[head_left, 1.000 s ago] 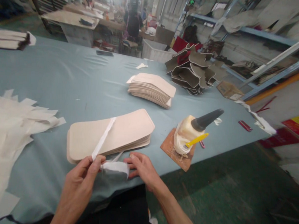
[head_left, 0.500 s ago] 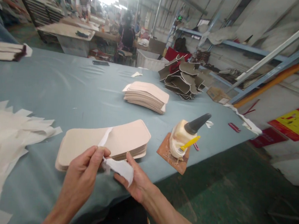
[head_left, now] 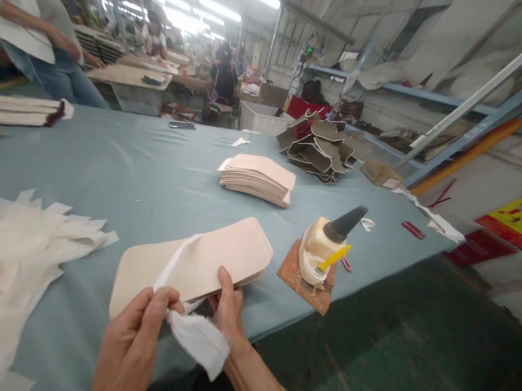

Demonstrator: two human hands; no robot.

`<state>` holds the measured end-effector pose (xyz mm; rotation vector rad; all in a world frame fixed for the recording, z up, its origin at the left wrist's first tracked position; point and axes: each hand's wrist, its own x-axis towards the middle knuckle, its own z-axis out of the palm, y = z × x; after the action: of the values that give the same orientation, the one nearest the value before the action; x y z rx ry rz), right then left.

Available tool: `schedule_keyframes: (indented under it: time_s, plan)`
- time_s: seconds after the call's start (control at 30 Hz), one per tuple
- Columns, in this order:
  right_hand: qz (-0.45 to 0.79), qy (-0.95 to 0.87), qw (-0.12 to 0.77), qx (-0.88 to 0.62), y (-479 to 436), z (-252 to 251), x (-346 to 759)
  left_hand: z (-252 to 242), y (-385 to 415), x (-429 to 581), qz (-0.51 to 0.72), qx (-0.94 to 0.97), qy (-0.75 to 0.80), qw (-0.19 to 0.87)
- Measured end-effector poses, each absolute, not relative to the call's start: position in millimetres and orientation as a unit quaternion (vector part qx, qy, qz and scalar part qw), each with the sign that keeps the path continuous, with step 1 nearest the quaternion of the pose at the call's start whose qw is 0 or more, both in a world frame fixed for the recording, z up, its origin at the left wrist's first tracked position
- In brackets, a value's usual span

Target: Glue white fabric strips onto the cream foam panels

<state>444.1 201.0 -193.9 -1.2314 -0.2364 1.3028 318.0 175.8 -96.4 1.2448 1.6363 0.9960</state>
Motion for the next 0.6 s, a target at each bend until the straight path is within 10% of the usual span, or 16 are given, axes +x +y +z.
schedule_keyframes:
  time_s: [0.6]
  plan:
    - [0.401, -0.243, 0.675, -0.569, 202.8, -181.8, 522.7, -80.2, 230.9, 247.6, 0.393, 0.160, 0.410, 0.807]
